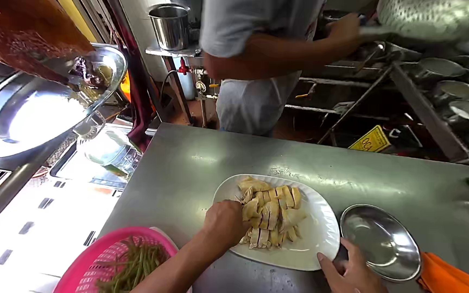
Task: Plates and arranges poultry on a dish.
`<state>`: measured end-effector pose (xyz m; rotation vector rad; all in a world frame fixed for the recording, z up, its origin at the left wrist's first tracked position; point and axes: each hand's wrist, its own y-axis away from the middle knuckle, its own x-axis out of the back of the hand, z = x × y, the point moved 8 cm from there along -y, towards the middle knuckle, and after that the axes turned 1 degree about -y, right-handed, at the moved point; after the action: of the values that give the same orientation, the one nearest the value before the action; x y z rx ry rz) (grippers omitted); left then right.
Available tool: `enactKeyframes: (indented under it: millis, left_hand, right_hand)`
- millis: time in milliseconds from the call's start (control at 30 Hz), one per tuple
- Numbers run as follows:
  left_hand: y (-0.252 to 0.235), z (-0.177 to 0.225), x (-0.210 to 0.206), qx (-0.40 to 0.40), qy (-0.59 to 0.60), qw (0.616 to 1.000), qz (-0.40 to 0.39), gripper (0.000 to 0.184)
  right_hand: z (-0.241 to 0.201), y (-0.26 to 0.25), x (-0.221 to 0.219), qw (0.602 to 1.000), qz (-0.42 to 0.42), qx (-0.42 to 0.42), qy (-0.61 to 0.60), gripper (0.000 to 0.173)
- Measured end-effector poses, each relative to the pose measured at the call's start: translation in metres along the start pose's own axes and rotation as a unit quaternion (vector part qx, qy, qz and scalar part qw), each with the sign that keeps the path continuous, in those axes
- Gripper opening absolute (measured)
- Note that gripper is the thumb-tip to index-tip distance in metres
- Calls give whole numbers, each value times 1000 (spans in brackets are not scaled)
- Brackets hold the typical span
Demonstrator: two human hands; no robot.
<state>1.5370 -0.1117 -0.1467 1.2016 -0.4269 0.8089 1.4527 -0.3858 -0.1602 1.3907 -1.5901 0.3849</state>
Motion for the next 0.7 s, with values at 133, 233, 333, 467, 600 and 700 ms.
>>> enactKeyframes:
  millis: [133, 233, 333, 467, 600, 700]
  left_hand:
    - [-6, -4, 4, -16, 47, 999, 11, 28]
    - [-4, -12, 16, -63, 70, 995, 28, 26]
    - [1, -22, 32, -162, 44, 984, 62, 18]
    - [1, -24, 27, -259, -78, 958, 95, 14]
    - [-3, -16, 6, -285, -127, 947, 77, 17]
    - [1, -15, 8, -244, -105, 964, 33, 27]
  right_hand:
    - [-27, 8, 22, 990, 68, 113, 50, 52]
    - [-46, 2, 28, 981, 75, 175, 35, 42]
    - [-61, -6, 29, 962, 103, 249, 35, 36]
    - [-91, -17, 20, 921, 140, 362, 38, 34]
    - [-129, -40, 3, 898, 119, 421, 33, 34]
    - [-158, -73, -8, 902, 62, 424, 46, 26]
